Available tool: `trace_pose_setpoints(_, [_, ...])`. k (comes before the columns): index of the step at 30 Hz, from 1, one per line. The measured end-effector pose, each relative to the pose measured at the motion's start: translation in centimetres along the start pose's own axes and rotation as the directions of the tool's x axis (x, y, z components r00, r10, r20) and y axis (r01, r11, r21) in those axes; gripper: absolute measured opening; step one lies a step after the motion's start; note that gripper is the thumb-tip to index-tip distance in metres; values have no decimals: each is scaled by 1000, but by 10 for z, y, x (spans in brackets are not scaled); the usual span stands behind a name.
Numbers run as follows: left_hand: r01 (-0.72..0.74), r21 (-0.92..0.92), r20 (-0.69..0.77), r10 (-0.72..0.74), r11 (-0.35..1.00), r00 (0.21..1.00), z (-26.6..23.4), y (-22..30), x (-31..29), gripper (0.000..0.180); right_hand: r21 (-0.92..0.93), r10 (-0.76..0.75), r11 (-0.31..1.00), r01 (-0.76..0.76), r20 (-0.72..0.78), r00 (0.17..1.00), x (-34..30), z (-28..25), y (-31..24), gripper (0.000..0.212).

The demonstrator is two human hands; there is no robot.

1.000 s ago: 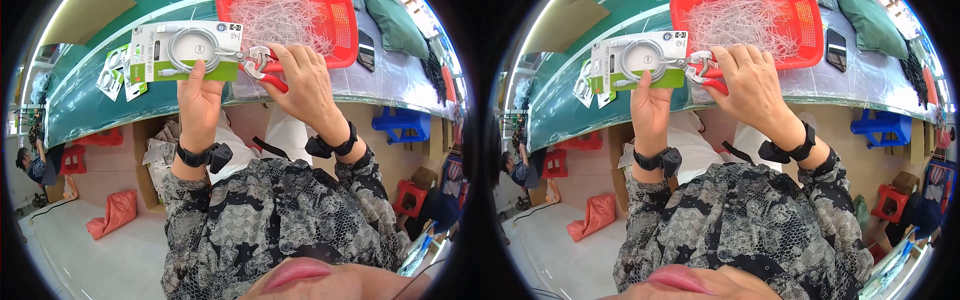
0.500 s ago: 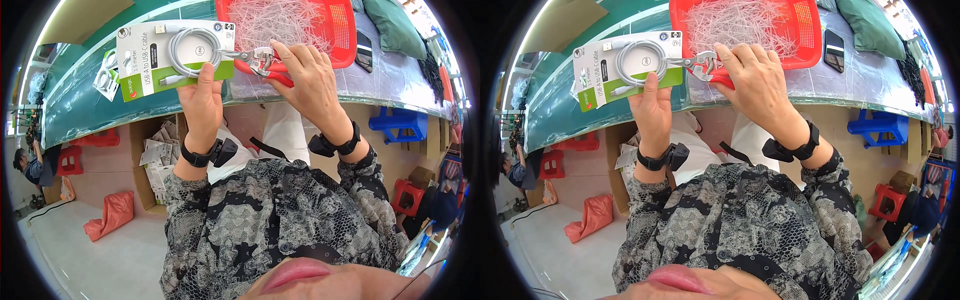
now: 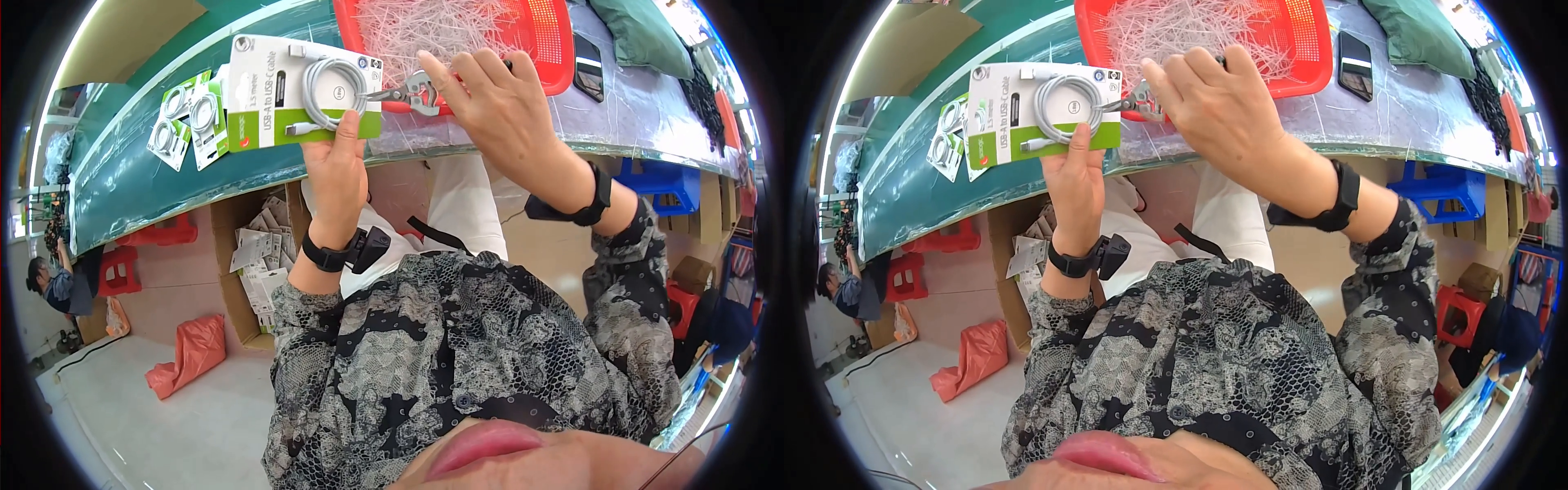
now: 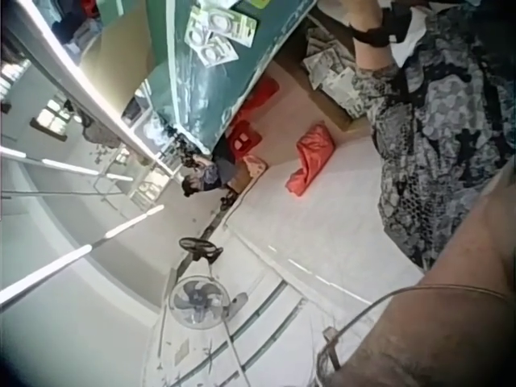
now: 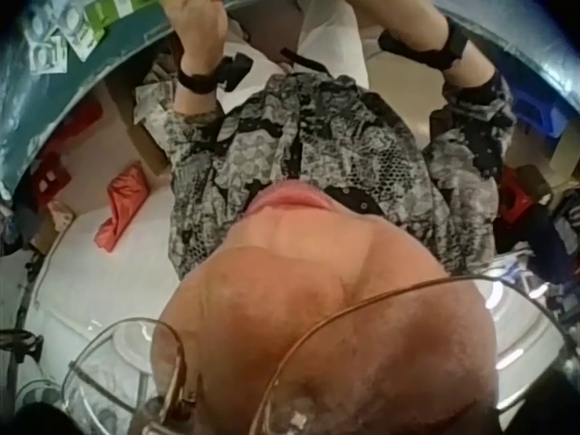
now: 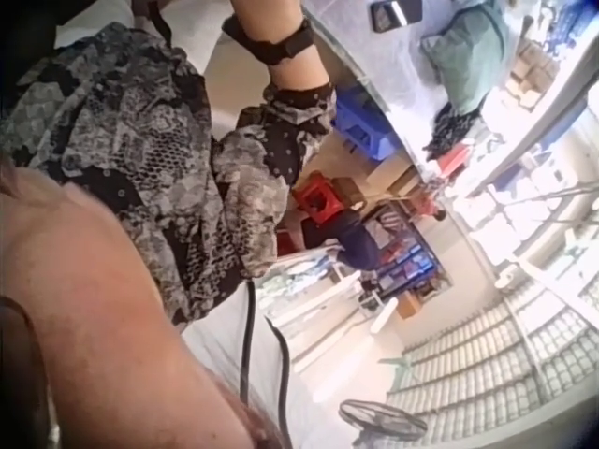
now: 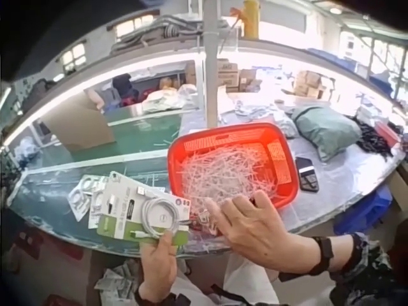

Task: The person uses shears to cut plastic ties on the back of cable packages, then pulls the ties through the front and places them in a red basket. After removing the ties, the person sets the package aside on the workbench and picks up another to repeat the process.

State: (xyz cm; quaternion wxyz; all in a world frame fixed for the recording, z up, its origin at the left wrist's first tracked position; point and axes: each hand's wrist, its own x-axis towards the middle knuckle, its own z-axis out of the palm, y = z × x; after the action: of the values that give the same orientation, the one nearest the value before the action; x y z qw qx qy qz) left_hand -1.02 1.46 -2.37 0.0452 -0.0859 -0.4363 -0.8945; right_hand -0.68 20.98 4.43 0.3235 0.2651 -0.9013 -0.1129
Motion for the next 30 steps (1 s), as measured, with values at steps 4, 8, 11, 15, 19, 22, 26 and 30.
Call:
trace_pose_setpoints(4, [3,19,2,-3,1000,1000,-1,0,6,32,-66,-38,997,36,-40,998,2,2,1,51])
trace_pose_setpoints(8, [50,-57,-65,-53,997,996,-3,2,4,37,-53,30,998,-31,-17,999,-7,1,-9,50])
trace_pose_setpoints(11, [52,-143,-112,-68,988,991,2,1,2,41,51,84,995,-85,18,996,-12,8,-9,52])
trace_pose_setpoints(15, [45,-279,-117,-81,959,990,-3,4,5,42,444,219,866,-229,75,973,-14,27,-9,55])
trace_pose_setpoints(19, [91,-278,-66,-113,956,991,11,-2,2,42,827,420,473,-304,91,903,-2,42,-13,51])
trace_pose_setpoints(22, [124,-276,-4,-130,953,992,14,-4,-1,42,893,503,416,-169,-71,861,15,48,-24,43])
trace_pose_setpoints(26, [164,-276,33,-161,947,986,15,-8,-1,41,792,398,603,-90,-202,895,20,52,-30,37])
trace_pose_setpoints(30, [183,-257,11,-187,949,982,17,-3,6,40,935,511,315,-160,-26,859,18,46,-19,35])
